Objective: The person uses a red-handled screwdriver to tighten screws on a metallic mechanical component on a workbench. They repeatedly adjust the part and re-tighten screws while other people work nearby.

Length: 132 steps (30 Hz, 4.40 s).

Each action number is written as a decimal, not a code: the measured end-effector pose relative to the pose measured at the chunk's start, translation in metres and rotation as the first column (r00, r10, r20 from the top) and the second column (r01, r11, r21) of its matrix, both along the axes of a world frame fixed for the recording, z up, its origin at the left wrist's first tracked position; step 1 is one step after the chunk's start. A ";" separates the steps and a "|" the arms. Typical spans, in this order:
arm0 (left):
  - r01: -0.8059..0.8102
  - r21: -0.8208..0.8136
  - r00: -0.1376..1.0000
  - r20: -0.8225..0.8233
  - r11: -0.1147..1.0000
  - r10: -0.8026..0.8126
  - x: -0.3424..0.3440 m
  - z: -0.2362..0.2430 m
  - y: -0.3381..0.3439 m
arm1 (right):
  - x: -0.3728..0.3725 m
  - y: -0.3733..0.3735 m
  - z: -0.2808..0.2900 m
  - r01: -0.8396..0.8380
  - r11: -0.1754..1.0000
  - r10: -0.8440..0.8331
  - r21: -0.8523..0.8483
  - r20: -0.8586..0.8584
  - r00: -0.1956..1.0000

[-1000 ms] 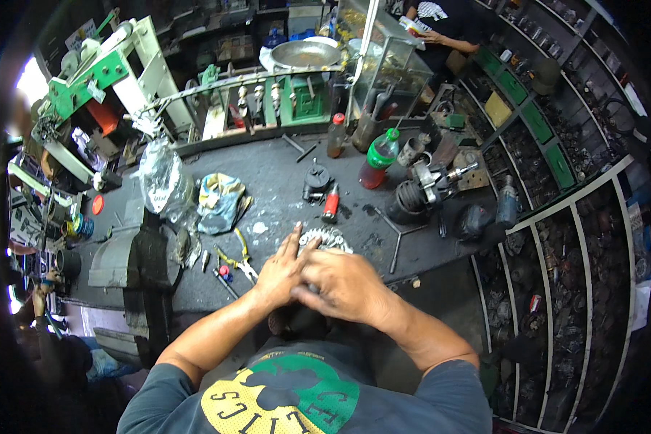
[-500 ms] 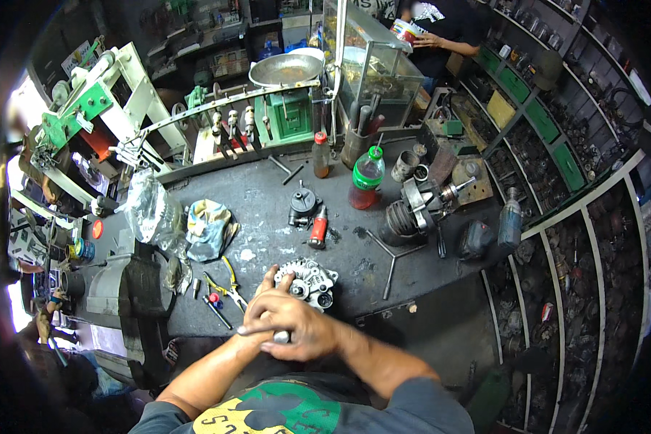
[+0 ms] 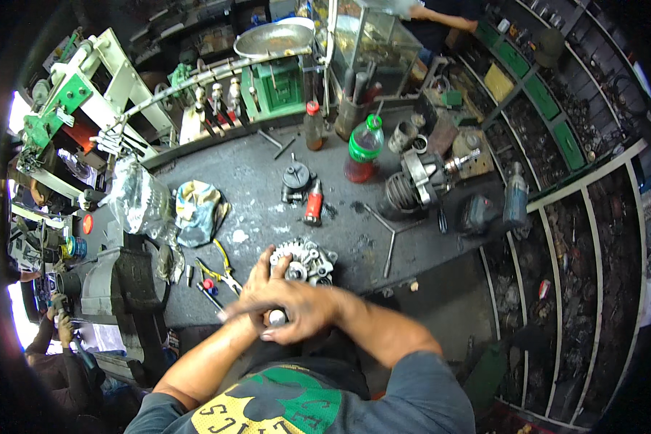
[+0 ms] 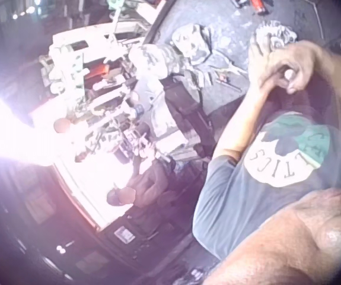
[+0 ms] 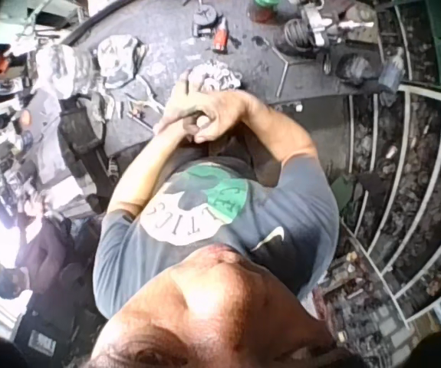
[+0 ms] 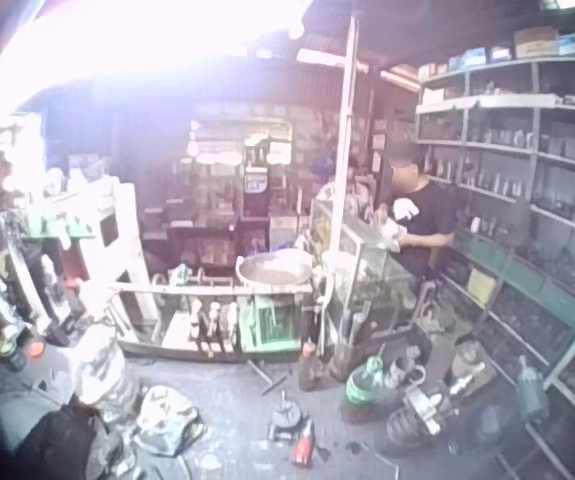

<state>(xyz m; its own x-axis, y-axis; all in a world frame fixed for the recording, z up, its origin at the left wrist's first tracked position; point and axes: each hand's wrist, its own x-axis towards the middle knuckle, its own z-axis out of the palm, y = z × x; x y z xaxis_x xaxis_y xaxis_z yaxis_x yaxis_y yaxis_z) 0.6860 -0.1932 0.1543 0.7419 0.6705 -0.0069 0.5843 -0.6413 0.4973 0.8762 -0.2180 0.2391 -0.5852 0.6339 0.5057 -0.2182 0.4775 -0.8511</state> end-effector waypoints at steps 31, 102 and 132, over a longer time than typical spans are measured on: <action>-0.118 -0.044 0.991 0.065 0.992 0.121 0.005 -0.009 -0.010 | -0.010 -0.011 -0.018 -0.144 0.972 0.113 -0.185 -0.168 0.979; -0.160 0.040 0.973 0.176 0.986 0.151 0.006 -0.001 -0.016 | 0.071 -0.054 -0.004 0.628 0.775 -0.632 -0.071 -0.120 0.766; -0.103 -0.053 0.961 0.251 0.993 0.113 -0.003 -0.002 -0.014 | 0.066 -0.065 0.087 0.545 0.665 -0.733 0.511 0.585 0.346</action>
<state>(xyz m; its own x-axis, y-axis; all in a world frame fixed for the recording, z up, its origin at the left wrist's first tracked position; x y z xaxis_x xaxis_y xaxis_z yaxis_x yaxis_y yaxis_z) 0.6826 -0.2072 0.1521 0.6456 0.7499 0.1442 0.5007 -0.5583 0.6615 0.9426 -0.2829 0.3261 -0.2435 0.9223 0.2999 0.8348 0.3568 -0.4193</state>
